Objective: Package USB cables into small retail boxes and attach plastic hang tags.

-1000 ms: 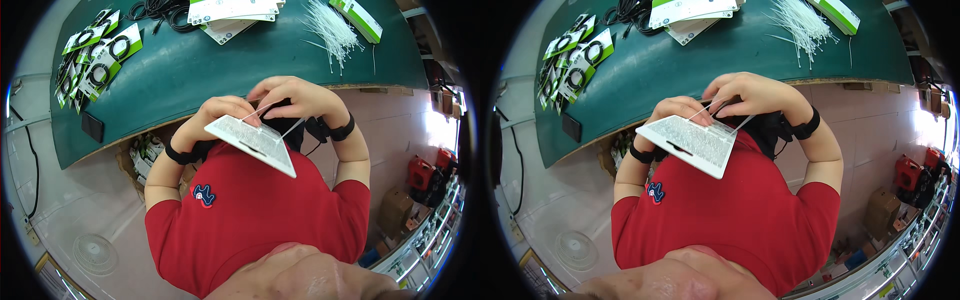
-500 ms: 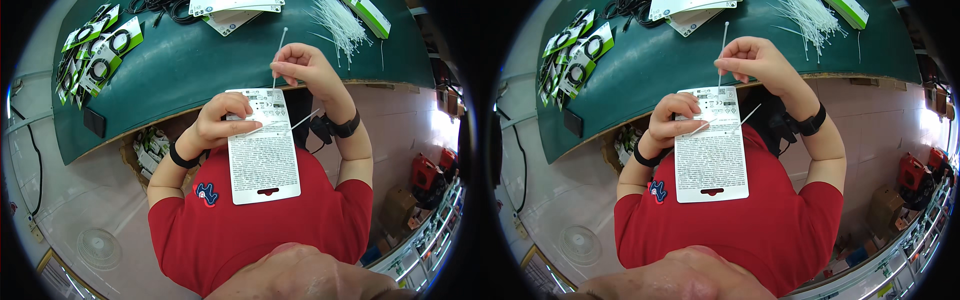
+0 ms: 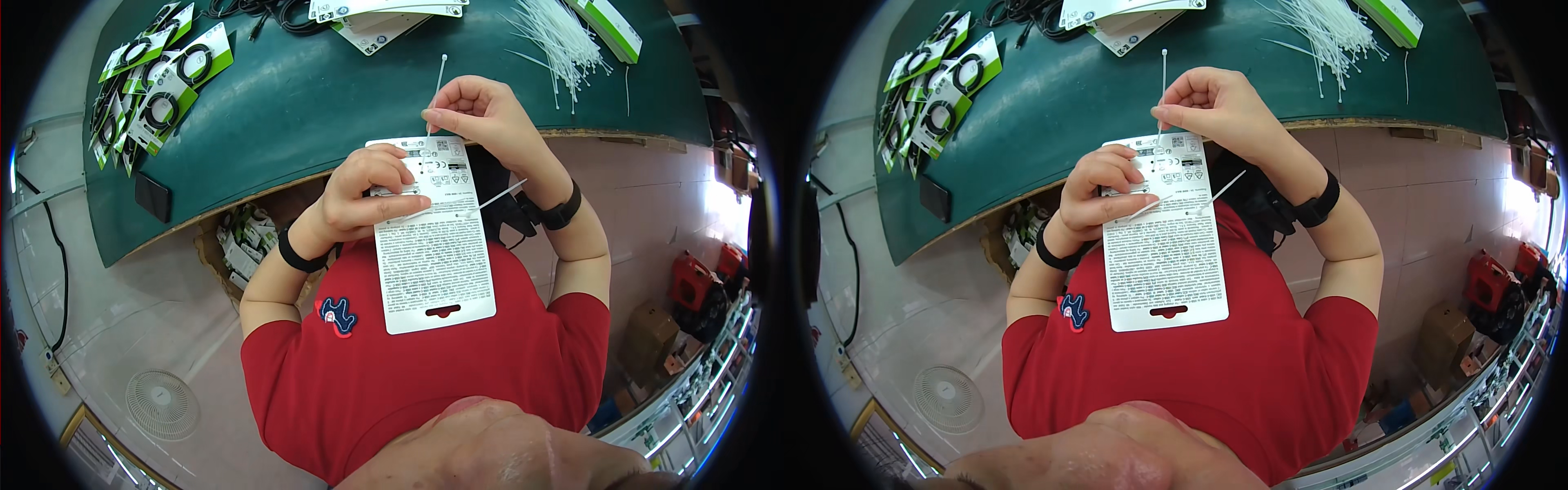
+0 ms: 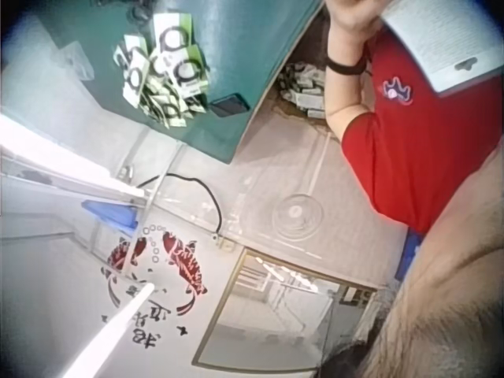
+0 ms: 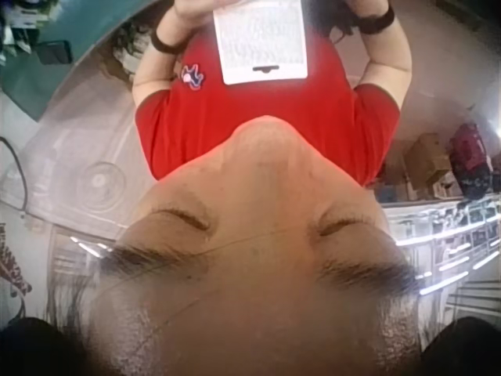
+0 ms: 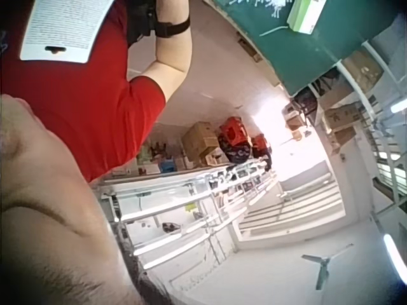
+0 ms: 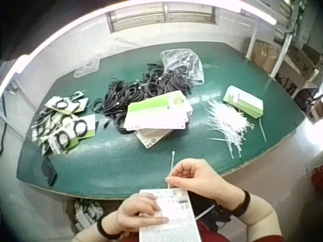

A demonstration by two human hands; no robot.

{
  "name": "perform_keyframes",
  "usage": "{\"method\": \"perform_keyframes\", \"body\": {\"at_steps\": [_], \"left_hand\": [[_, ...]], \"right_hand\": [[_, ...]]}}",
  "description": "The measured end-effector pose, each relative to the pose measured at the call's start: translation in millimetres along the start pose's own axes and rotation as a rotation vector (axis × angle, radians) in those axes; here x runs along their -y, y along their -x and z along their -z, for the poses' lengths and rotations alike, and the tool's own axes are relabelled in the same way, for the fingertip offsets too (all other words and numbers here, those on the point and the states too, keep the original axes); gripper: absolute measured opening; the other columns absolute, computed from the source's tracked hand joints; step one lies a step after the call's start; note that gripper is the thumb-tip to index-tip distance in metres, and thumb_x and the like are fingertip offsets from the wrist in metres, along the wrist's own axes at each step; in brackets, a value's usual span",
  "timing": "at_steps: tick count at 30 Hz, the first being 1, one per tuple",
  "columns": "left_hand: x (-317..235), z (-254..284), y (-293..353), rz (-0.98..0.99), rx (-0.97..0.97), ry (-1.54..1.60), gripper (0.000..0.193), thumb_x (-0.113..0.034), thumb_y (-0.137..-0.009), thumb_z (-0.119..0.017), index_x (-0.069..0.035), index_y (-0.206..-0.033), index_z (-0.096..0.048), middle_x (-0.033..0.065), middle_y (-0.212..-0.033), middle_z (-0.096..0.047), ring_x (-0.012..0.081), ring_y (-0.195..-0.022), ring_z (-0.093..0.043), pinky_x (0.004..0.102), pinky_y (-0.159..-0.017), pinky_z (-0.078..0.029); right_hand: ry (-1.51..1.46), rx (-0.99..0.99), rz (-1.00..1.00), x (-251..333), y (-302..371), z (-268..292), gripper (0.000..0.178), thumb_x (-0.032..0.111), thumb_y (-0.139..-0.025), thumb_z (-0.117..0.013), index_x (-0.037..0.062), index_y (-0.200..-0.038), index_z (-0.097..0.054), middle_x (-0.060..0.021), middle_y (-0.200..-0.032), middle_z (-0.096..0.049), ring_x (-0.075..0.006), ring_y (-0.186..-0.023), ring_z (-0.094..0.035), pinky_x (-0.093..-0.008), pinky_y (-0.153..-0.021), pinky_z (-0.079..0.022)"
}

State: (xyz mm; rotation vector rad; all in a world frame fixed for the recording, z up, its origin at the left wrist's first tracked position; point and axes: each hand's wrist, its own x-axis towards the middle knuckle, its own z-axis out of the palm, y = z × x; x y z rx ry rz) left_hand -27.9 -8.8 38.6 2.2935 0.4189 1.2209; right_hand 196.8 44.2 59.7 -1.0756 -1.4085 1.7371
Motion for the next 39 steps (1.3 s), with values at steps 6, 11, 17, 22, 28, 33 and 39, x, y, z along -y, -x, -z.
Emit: {"method": "perform_keyframes", "body": {"at_steps": [6,11,17,22,28,33,39], "left_hand": [[-1.5,-0.6,-0.7,0.014,-0.005,-0.008,0.029,-0.013,-0.067,-0.084,-0.012,-0.093,-0.073,0.0009,-0.088,-0.049,0.0178,-0.089,-0.059,0.0448,-0.094,-0.047],[-2.0,-2.1,1.2,0.046,-0.004,-0.008,0.029,-0.013,-0.066,-0.084,-0.015,-0.093,-0.073,-0.0001,-0.088,-0.049,0.0174,-0.088,-0.060,0.0471,-0.099,-0.043],[-4.2,-10.0,5.3,0.085,-0.067,-0.010,0.028,-0.012,-0.065,-0.085,-0.016,-0.089,-0.072,-0.0014,-0.087,-0.049,0.0169,-0.089,-0.060,0.0493,-0.106,-0.036],[-1.9,-13.3,7.4,0.086,-0.081,0.013,0.027,-0.012,-0.066,-0.084,-0.017,-0.089,-0.072,-0.0015,-0.086,-0.049,0.0169,-0.088,-0.060,0.0495,-0.107,-0.035],[0.8,-14.2,8.8,0.067,-0.104,0.005,0.025,-0.015,-0.066,-0.084,-0.016,-0.088,-0.072,-0.0007,-0.086,-0.048,0.0181,-0.089,-0.061,0.0495,-0.108,-0.033],[12.3,-18.3,14.8,0.081,-0.187,-0.007,0.025,-0.019,-0.065,-0.085,-0.016,-0.083,-0.068,0.0006,-0.086,-0.049,0.0203,-0.092,-0.062,0.0499,-0.111,-0.027],[25.0,-26.7,29.6,0.182,-0.297,-0.039,0.029,-0.018,-0.064,-0.085,-0.016,-0.080,-0.061,0.0014,-0.088,-0.050,0.0227,-0.096,-0.062,0.0510,-0.113,-0.022]], "right_hand": [[0.015,-0.009,-0.014,-1.0,0.5,-0.9,0.019,0.011,-0.084,-0.071,-0.0037,-0.093,-0.063,-0.0094,-0.082,-0.069,-0.0096,-0.074,-0.066,-0.0210,-0.064,-0.052],[-0.030,0.021,-0.086,-2.2,-4.4,0.2,0.020,0.012,-0.085,-0.071,-0.0034,-0.094,-0.062,-0.0102,-0.081,-0.070,-0.0109,-0.074,-0.066,-0.0222,-0.064,-0.052],[-0.037,0.049,-0.102,-11.0,-8.2,0.0,0.020,0.013,-0.085,-0.070,-0.0030,-0.094,-0.062,-0.0107,-0.081,-0.070,-0.0115,-0.075,-0.066,-0.0226,-0.065,-0.052],[-0.040,0.057,-0.100,-13.5,-9.4,-1.3,0.020,0.013,-0.085,-0.071,-0.0031,-0.094,-0.062,-0.0107,-0.081,-0.070,-0.0115,-0.075,-0.066,-0.0225,-0.064,-0.052],[-0.033,0.090,-0.117,-13.4,-8.9,-1.4,0.018,0.013,-0.086,-0.070,-0.0013,-0.096,-0.063,-0.0071,-0.082,-0.068,-0.0102,-0.076,-0.065,-0.0217,-0.067,-0.052],[-0.012,0.098,-0.097,-16.9,-9.9,-2.4,0.018,0.013,-0.087,-0.069,-0.0013,-0.097,-0.064,-0.0071,-0.086,-0.068,-0.0096,-0.078,-0.065,-0.0217,-0.069,-0.052],[0.006,0.081,-0.095,-41.9,-18.1,-5.8,0.018,0.016,-0.089,-0.068,-0.0004,-0.096,-0.063,-0.0065,-0.084,-0.069,-0.0089,-0.076,-0.064,-0.0212,-0.064,-0.051]]}}
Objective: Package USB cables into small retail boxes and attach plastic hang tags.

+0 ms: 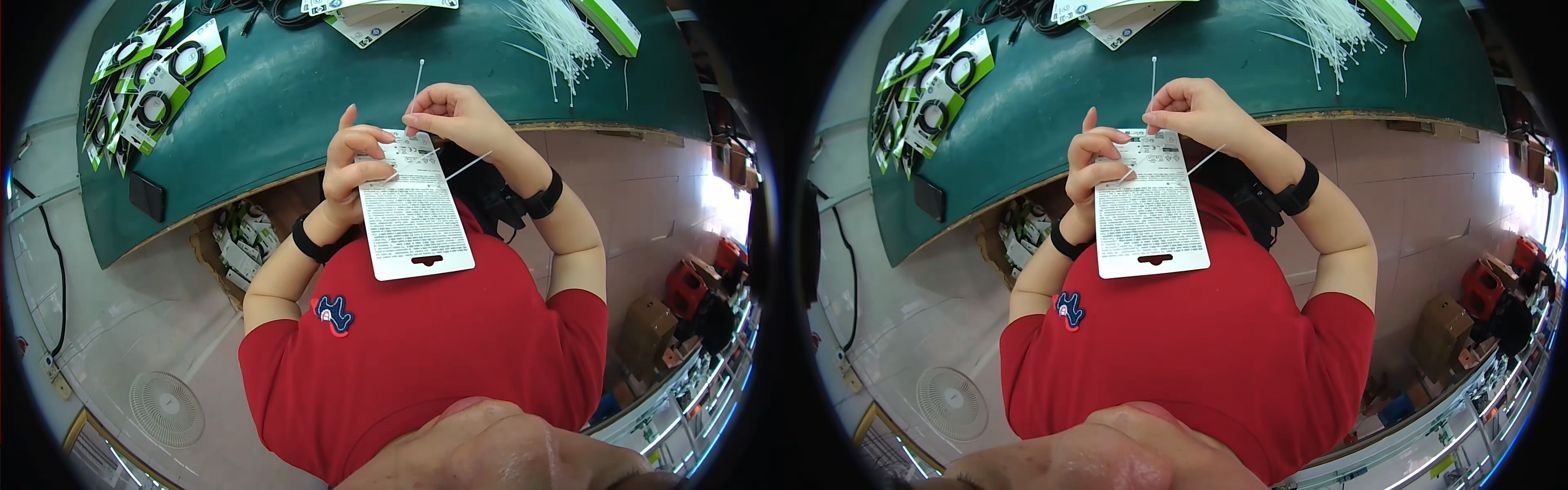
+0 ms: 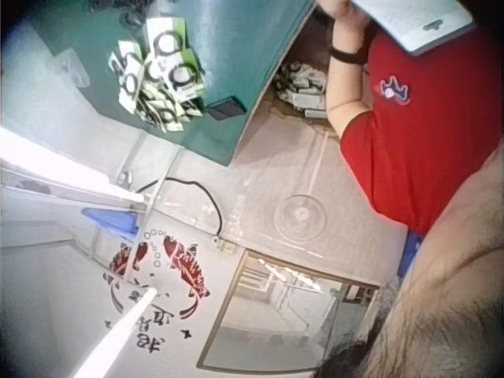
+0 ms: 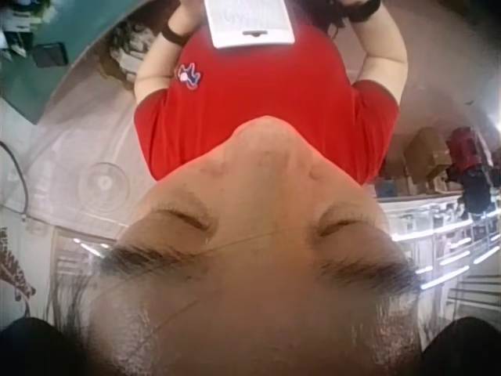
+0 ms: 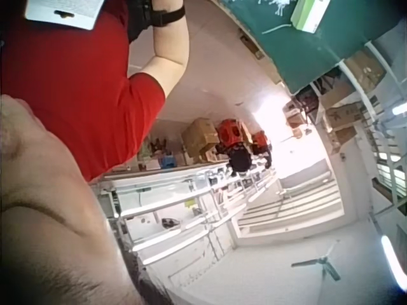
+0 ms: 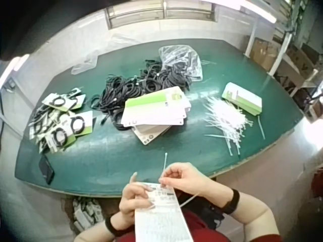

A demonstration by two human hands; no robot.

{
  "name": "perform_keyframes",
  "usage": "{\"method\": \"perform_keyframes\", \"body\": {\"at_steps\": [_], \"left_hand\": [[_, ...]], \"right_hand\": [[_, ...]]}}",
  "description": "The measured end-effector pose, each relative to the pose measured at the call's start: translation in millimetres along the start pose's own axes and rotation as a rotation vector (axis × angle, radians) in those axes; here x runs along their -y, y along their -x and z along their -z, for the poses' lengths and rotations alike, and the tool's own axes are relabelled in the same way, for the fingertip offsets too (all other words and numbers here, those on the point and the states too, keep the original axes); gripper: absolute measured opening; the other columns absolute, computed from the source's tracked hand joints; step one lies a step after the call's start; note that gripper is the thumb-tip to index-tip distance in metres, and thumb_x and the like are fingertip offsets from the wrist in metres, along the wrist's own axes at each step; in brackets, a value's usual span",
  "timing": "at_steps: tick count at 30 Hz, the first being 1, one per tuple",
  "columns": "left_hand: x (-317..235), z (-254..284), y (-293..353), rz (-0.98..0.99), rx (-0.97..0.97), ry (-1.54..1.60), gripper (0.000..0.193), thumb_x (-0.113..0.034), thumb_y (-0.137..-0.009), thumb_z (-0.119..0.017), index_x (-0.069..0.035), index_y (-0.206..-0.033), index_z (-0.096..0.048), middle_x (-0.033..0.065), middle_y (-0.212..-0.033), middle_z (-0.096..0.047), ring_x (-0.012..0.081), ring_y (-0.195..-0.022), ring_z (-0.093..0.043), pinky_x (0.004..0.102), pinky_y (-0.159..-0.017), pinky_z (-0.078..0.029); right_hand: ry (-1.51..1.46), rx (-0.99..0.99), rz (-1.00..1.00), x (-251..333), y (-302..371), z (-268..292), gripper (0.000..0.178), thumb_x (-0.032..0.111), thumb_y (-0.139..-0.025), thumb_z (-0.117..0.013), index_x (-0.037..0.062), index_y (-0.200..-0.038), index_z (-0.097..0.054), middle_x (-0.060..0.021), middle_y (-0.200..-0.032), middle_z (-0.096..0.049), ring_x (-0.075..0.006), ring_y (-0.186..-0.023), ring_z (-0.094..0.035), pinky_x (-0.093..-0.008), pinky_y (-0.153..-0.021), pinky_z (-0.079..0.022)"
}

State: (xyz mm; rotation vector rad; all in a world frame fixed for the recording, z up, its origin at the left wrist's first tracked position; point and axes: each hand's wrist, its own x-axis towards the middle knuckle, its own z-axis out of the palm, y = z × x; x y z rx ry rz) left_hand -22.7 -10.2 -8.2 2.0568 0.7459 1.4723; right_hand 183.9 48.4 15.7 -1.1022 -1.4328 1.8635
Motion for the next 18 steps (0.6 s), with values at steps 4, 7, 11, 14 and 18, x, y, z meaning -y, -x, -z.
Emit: {"method": "perform_keyframes", "body": {"at_steps": [4,7,11,14,18], "left_hand": [[4.9,-0.4,5.5,0.028,-0.023,0.025,0.030,-0.017,-0.064,-0.085,-0.015,-0.081,-0.059,0.0022,-0.089,-0.051,0.0233,-0.097,-0.062,0.0520,-0.114,-0.022],[5.1,1.2,9.2,0.049,-0.013,0.041,0.030,-0.015,-0.065,-0.084,-0.014,-0.083,-0.059,0.0031,-0.090,-0.051,0.0237,-0.097,-0.062,0.0532,-0.113,-0.022],[5.0,2.1,14.5,0.087,0.020,0.003,0.031,-0.013,-0.067,-0.082,-0.013,-0.085,-0.057,0.0044,-0.090,-0.053,0.0246,-0.098,-0.063,0.0542,-0.112,-0.025],[5.7,1.7,19.8,0.114,0.026,-0.040,0.032,-0.011,-0.067,-0.081,-0.012,-0.087,-0.056,0.0050,-0.091,-0.054,0.0251,-0.098,-0.063,0.0545,-0.110,-0.029],[5.5,2.0,25.3,0.137,0.026,-0.074,0.034,-0.011,-0.066,-0.080,-0.010,-0.088,-0.055,0.0061,-0.092,-0.055,0.0256,-0.099,-0.062,0.0548,-0.107,-0.035]], "right_hand": [[0.026,0.013,-0.032,1.1,-2.7,-1.1,0.020,0.017,-0.089,-0.068,-0.0003,-0.096,-0.063,-0.0066,-0.083,-0.069,-0.0087,-0.074,-0.064,-0.0209,-0.060,-0.050],[0.002,0.029,-0.073,2.5,-4.9,-2.7,0.020,0.018,-0.089,-0.067,-0.0004,-0.097,-0.063,-0.0066,-0.083,-0.069,-0.0085,-0.072,-0.064,-0.0205,-0.059,-0.049],[0.004,0.057,-0.085,1.1,-9.0,-3.4,0.018,0.016,-0.090,-0.066,-0.0007,-0.096,-0.063,-0.0069,-0.083,-0.069,-0.0086,-0.072,-0.064,-0.0205,-0.058,-0.049],[0.011,0.070,-0.078,-3.5,-12.4,-4.8,0.018,0.015,-0.090,-0.065,-0.0015,-0.096,-0.063,-0.0075,-0.083,-0.069,-0.0093,-0.072,-0.064,-0.0207,-0.059,-0.050],[0.095,0.111,-0.117,5.9,-15.7,-8.8,0.017,0.012,-0.089,-0.064,-0.0031,-0.094,-0.063,-0.0089,-0.084,-0.069,-0.0106,-0.074,-0.066,-0.0216,-0.063,-0.051]]}}
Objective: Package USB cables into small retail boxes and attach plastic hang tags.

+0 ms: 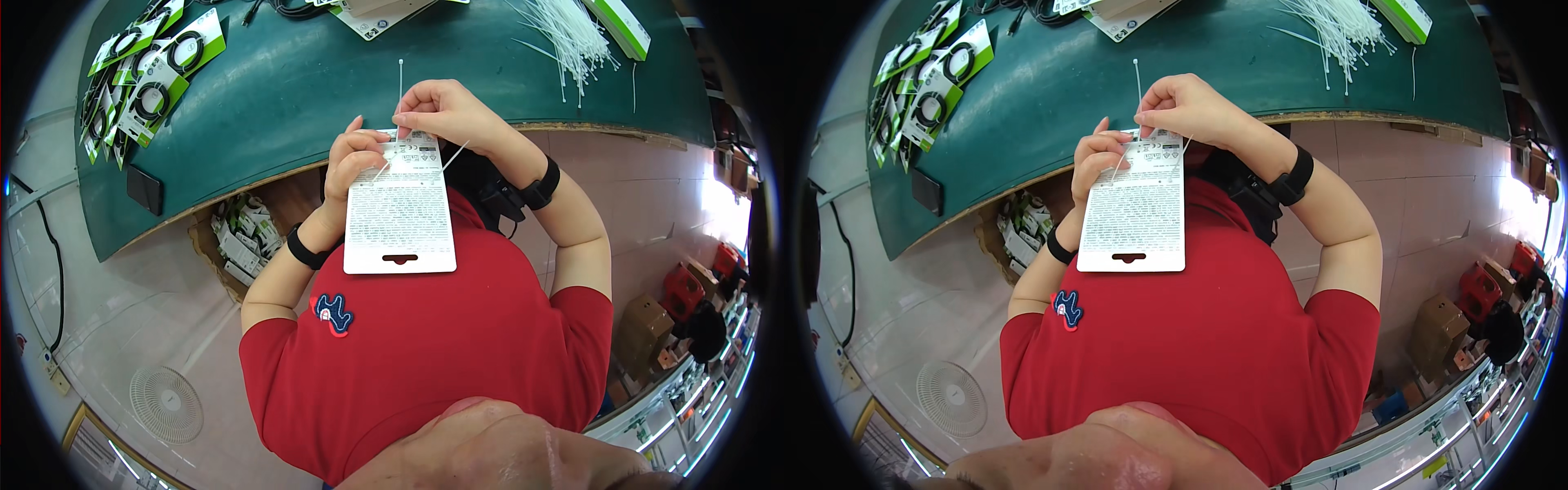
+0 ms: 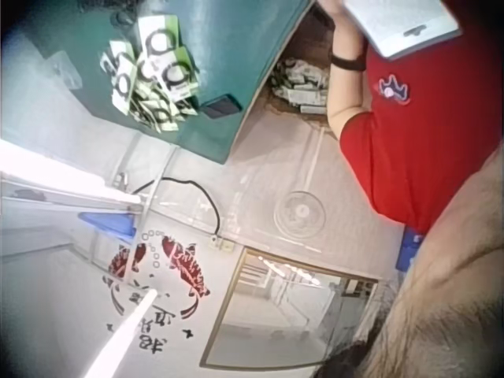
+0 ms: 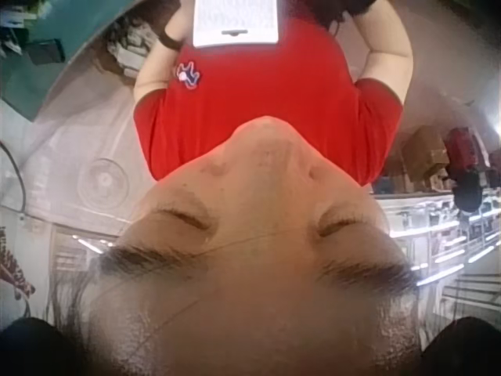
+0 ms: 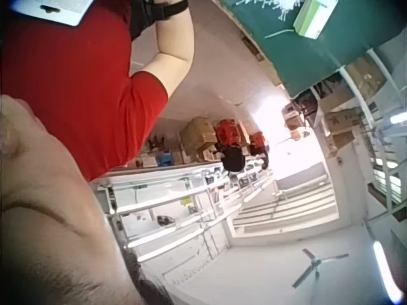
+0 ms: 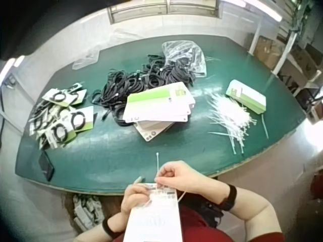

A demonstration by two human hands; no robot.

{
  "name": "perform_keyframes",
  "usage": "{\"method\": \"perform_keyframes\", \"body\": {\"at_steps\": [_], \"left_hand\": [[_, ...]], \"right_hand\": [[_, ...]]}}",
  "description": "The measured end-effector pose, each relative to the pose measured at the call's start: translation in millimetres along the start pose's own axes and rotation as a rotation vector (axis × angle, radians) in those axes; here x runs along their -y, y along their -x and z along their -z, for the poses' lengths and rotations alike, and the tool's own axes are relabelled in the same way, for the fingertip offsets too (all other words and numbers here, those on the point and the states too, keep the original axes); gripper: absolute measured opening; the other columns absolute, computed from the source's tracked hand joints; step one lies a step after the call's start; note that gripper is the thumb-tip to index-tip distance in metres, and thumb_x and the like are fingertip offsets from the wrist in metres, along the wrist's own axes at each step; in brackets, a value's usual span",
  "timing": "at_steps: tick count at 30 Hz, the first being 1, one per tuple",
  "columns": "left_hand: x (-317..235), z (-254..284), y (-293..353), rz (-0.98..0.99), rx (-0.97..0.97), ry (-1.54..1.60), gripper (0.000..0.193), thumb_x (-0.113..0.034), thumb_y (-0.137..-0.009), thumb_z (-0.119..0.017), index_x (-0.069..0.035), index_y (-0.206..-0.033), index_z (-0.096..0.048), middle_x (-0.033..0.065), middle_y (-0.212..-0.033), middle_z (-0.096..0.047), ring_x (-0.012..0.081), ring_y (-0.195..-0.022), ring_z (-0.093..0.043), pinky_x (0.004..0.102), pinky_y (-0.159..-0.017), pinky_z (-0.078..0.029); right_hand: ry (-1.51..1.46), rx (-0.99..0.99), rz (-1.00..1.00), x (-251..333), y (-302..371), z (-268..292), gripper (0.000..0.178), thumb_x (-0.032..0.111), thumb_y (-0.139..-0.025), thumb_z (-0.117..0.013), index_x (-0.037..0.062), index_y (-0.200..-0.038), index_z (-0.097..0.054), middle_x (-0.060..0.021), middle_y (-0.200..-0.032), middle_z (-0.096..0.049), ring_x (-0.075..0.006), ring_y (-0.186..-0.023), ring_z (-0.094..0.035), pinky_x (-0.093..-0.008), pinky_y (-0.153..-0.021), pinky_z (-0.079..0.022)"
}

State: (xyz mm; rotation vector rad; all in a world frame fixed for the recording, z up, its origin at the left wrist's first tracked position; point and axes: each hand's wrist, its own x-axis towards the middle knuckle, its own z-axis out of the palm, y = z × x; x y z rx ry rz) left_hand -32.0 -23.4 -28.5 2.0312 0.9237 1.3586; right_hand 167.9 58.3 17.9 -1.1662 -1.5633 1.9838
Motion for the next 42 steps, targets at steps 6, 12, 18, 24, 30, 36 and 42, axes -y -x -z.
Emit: {"method": "perform_keyframes", "body": {"at_steps": [6,12,18,24,30,36,42], "left_hand": [[3.0,7.1,2.6,0.004,0.075,0.004,0.034,-0.012,-0.067,-0.080,-0.009,-0.091,-0.057,0.0074,-0.094,-0.055,0.0266,-0.102,-0.061,0.0550,-0.105,-0.037],[2.8,8.1,3.8,0.017,0.082,0.048,0.034,-0.013,-0.067,-0.080,-0.010,-0.093,-0.057,0.0083,-0.098,-0.054,0.0277,-0.104,-0.060,0.0540,-0.104,-0.036],[1.6,9.0,3.9,0.022,0.111,0.070,0.036,-0.016,-0.068,-0.081,-0.010,-0.094,-0.056,0.0087,-0.100,-0.052,0.0279,-0.106,-0.058,0.0540,-0.106,-0.033],[2.2,9.0,4.9,0.013,0.115,0.073,0.037,-0.017,-0.069,-0.080,-0.010,-0.095,-0.056,0.0085,-0.100,-0.052,0.0281,-0.106,-0.058,0.0534,-0.106,-0.033],[1.6,9.0,4.1,0.009,0.114,0.072,0.037,-0.017,-0.068,-0.081,-0.010,-0.095,-0.055,0.0082,-0.099,-0.053,0.0281,-0.106,-0.058,0.0538,-0.106,-0.033],[0.9,8.6,4.3,0.006,0.109,0.078,0.039,-0.018,-0.067,-0.081,-0.010,-0.095,-0.055,0.0082,-0.099,-0.053,0.0281,-0.106,-0.059,0.0542,-0.106,-0.033],[0.4,8.1,3.3,0.009,0.102,0.075,0.039,-0.018,-0.067,-0.081,-0.011,-0.095,-0.055,0.0082,-0.099,-0.053,0.0277,-0.105,-0.059,0.0542,-0.106,-0.033]], "right_hand": [[0.097,-0.051,0.080,-6.1,-5.9,-3.0,0.015,0.011,-0.087,-0.063,-0.0033,-0.092,-0.063,-0.0090,-0.085,-0.068,-0.0103,-0.075,-0.065,-0.0221,-0.066,-0.052],[0.263,-0.102,0.117,-8.8,-5.3,-4.2,0.014,0.011,-0.086,-0.064,-0.0036,-0.089,-0.063,-0.0081,-0.083,-0.068,-0.0106,-0.075,-0.065,-0.0229,-0.068,-0.053],[0.272,-0.126,0.123,-8.9,-3.8,-4.6,0.014,0.009,-0.086,-0.063,-0.0040,-0.090,-0.063,-0.0084,-0.080,-0.069,-0.0107,-0.073,-0.065,-0.0231,-0.067,-0.053],[0.285,-0.135,0.099,-5.8,-4.1,-7.0,0.014,0.009,-0.086,-0.063,-0.0042,-0.090,-0.063,-0.0082,-0.078,-0.069,-0.0104,-0.071,-0.065,-0.0231,-0.066,-0.052],[0.304,-0.160,0.121,-8.8,-3.6,-6.2,0.014,0.009,-0.086,-0.064,-0.0043,-0.090,-0.062,-0.0079,-0.077,-0.069,-0.0099,-0.071,-0.065,-0.0227,-0.065,-0.052],[0.266,-0.150,0.159,-8.6,-2.1,-7.5,0.013,0.009,-0.086,-0.065,-0.0038,-0.090,-0.062,-0.0075,-0.077,-0.069,-0.0090,-0.070,-0.065,-0.0223,-0.064,-0.052],[0.309,-0.200,0.225,-4.6,3.4,-10.2,0.012,0.009,-0.086,-0.066,-0.0019,-0.090,-0.062,-0.0045,-0.076,-0.068,-0.0052,-0.065,-0.060,-0.0205,-0.058,-0.048]]}}
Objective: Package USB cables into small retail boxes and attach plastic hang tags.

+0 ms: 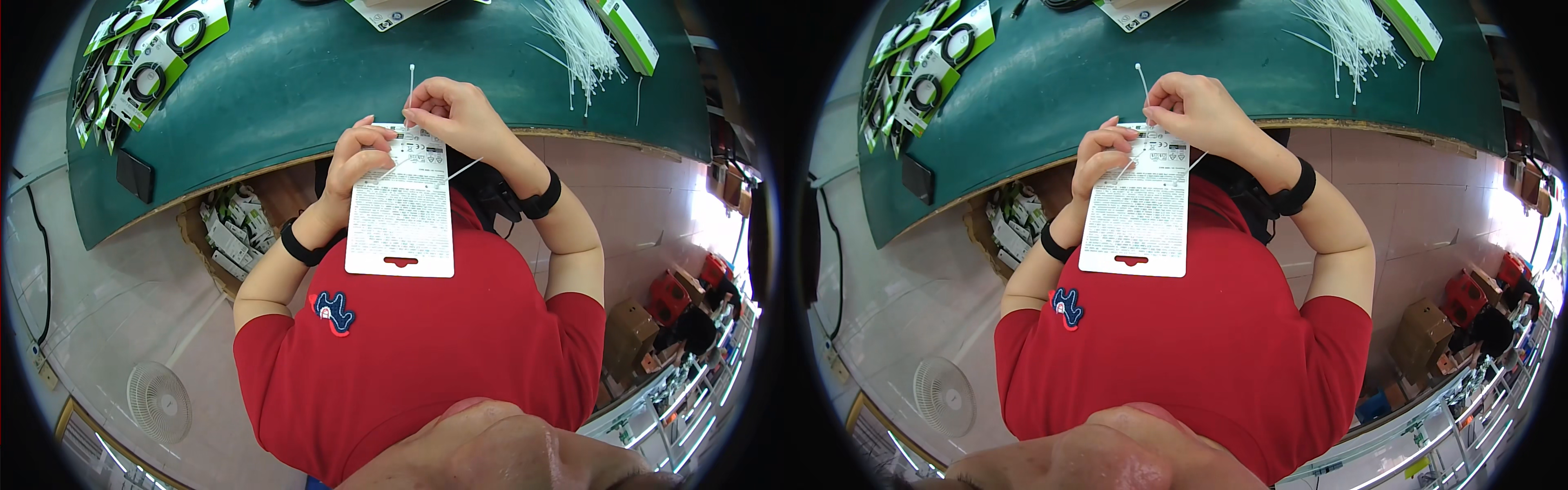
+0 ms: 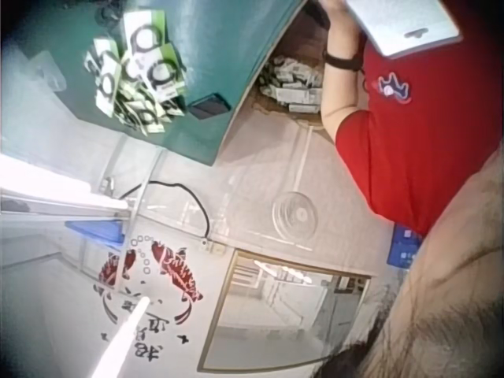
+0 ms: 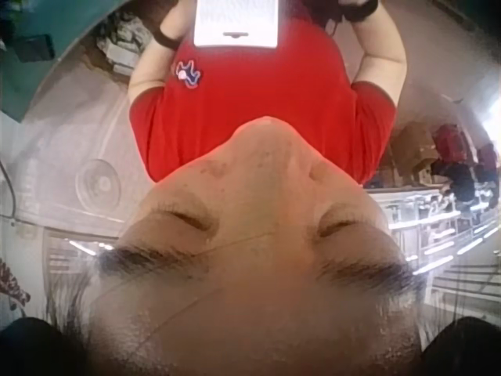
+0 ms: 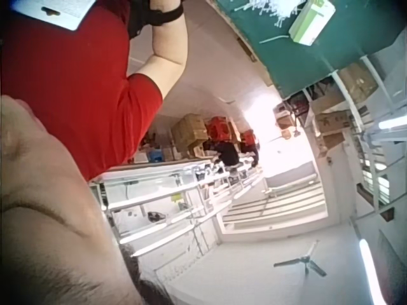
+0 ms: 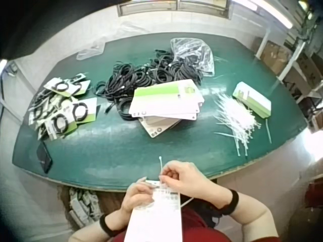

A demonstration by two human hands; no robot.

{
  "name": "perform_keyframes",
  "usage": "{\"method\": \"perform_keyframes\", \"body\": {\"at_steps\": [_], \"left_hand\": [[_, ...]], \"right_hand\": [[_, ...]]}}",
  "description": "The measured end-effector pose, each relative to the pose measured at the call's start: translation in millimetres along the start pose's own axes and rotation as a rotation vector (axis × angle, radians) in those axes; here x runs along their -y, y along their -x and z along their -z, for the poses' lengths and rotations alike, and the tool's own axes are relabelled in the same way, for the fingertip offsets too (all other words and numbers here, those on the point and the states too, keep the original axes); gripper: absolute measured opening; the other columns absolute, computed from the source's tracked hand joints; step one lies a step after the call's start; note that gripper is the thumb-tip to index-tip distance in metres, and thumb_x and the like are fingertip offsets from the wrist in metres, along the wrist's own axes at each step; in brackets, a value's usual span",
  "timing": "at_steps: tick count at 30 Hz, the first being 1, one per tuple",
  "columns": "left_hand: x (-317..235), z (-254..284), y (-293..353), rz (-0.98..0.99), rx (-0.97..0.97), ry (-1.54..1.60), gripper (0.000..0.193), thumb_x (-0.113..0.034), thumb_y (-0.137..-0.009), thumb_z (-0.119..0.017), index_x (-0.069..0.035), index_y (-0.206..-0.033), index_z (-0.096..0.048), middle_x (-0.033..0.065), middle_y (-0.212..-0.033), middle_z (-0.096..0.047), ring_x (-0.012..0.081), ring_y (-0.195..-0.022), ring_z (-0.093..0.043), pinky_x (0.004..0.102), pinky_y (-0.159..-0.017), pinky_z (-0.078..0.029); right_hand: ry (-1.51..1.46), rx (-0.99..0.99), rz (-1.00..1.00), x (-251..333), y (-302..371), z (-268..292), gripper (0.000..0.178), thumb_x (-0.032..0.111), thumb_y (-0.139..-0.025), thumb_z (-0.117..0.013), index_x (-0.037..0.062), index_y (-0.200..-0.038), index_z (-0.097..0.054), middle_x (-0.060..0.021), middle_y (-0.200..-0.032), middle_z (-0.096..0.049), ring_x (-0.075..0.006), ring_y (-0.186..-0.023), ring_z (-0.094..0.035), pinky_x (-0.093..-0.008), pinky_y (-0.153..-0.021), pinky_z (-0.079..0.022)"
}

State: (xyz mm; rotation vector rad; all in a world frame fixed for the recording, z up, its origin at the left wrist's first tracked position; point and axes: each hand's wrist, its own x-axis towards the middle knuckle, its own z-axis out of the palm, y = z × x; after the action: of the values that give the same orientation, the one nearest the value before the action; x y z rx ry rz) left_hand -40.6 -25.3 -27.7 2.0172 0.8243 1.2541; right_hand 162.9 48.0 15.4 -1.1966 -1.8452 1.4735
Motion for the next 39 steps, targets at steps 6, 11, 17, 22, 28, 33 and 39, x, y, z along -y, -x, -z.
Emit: {"method": "perform_keyframes", "body": {"at_steps": [6,11,17,22,28,33,39], "left_hand": [[1.2,0.2,1.1,-0.004,-0.008,-0.025,0.037,-0.016,-0.067,-0.081,-0.010,-0.094,-0.055,0.0082,-0.098,-0.054,0.0274,-0.104,-0.059,0.0536,-0.105,-0.035],[2.0,-0.7,1.0,-0.011,-0.008,-0.019,0.037,-0.016,-0.067,-0.081,-0.010,-0.094,-0.056,0.0083,-0.098,-0.054,0.0273,-0.103,-0.060,0.0533,-0.105,-0.035],[-0.6,10.5,-7.9,-0.074,0.077,-0.087,0.035,-0.011,-0.070,-0.077,-0.006,-0.099,-0.059,0.0102,-0.105,-0.060,0.0270,-0.103,-0.061,0.0491,-0.103,-0.040],[-0.8,18.7,-20.6,-0.173,0.137,-0.143,0.034,-0.009,-0.072,-0.074,-0.002,-0.103,-0.062,0.0120,-0.108,-0.064,0.0277,-0.101,-0.062,0.0446,-0.096,-0.047],[-5.3,23.0,-35.8,-0.211,0.158,-0.179,0.035,-0.009,-0.073,-0.073,-0.001,-0.105,-0.064,0.0115,-0.106,-0.068,0.0287,-0.095,-0.066,0.0385,-0.087,-0.052],[-17.2,25.4,-52.2,0.096,0.101,0.006,0.029,-0.002,-0.077,-0.071,0.000,-0.106,-0.066,0.0111,-0.100,-0.070,0.0237,-0.087,-0.068,0.0311,-0.077,-0.052],[-26.1,20.1,-73.6,0.443,-0.087,0.295,0.031,-0.009,-0.088,-0.068,0.005,-0.114,-0.059,0.0088,-0.103,-0.069,0.0107,-0.090,-0.062,0.0267,-0.078,-0.052]], "right_hand": [[-0.017,0.006,-0.002,2.1,2.1,0.4,0.012,0.009,-0.086,-0.066,-0.0018,-0.090,-0.062,-0.0044,-0.076,-0.068,-0.0051,-0.066,-0.060,-0.0204,-0.059,-0.048],[-0.156,0.143,-0.128,-4.8,0.4,0.1,0.013,0.009,-0.087,-0.067,-0.0023,-0.091,-0.062,-0.0062,-0.079,-0.068,-0.0077,-0.072,-0.063,-0.0206,-0.064,-0.049],[-0.114,0.237,-0.114,-0.1,-3.8,0.5,0.017,0.013,-0.085,-0.069,-0.0020,-0.090,-0.065,-0.0051,-0.077,-0.066,-0.0083,-0.070,-0.060,-0.0218,-0.063,-0.048],[0.041,0.263,-0.082,3.9,-8.2,6.2,0.020,0.018,-0.084,-0.071,-0.0017,-0.088,-0.067,-0.0032,-0.074,-0.063,-0.0074,-0.067,-0.056,-0.0226,-0.060,-0.045],[-0.149,0.340,-0.234,4.3,-11.4,17.0,0.018,0.018,-0.084,-0.069,0.0003,-0.087,-0.067,-0.0016,-0.074,-0.063,-0.0072,-0.066,-0.055,-0.0231,-0.059,-0.044],[-0.348,0.360,-0.134,-2.2,-13.5,35.0,0.023,0.021,-0.084,-0.066,0.0002,-0.093,-0.068,-0.0020,-0.079,-0.064,-0.0066,-0.069,-0.055,-0.0216,-0.061,-0.044],[-0.254,-0.242,0.126,14.4,1.8,47.3,0.024,0.020,-0.093,-0.059,-0.0005,-0.103,-0.068,-0.0038,-0.090,-0.067,-0.0077,-0.079,-0.058,-0.0222,-0.070,-0.047]]}}
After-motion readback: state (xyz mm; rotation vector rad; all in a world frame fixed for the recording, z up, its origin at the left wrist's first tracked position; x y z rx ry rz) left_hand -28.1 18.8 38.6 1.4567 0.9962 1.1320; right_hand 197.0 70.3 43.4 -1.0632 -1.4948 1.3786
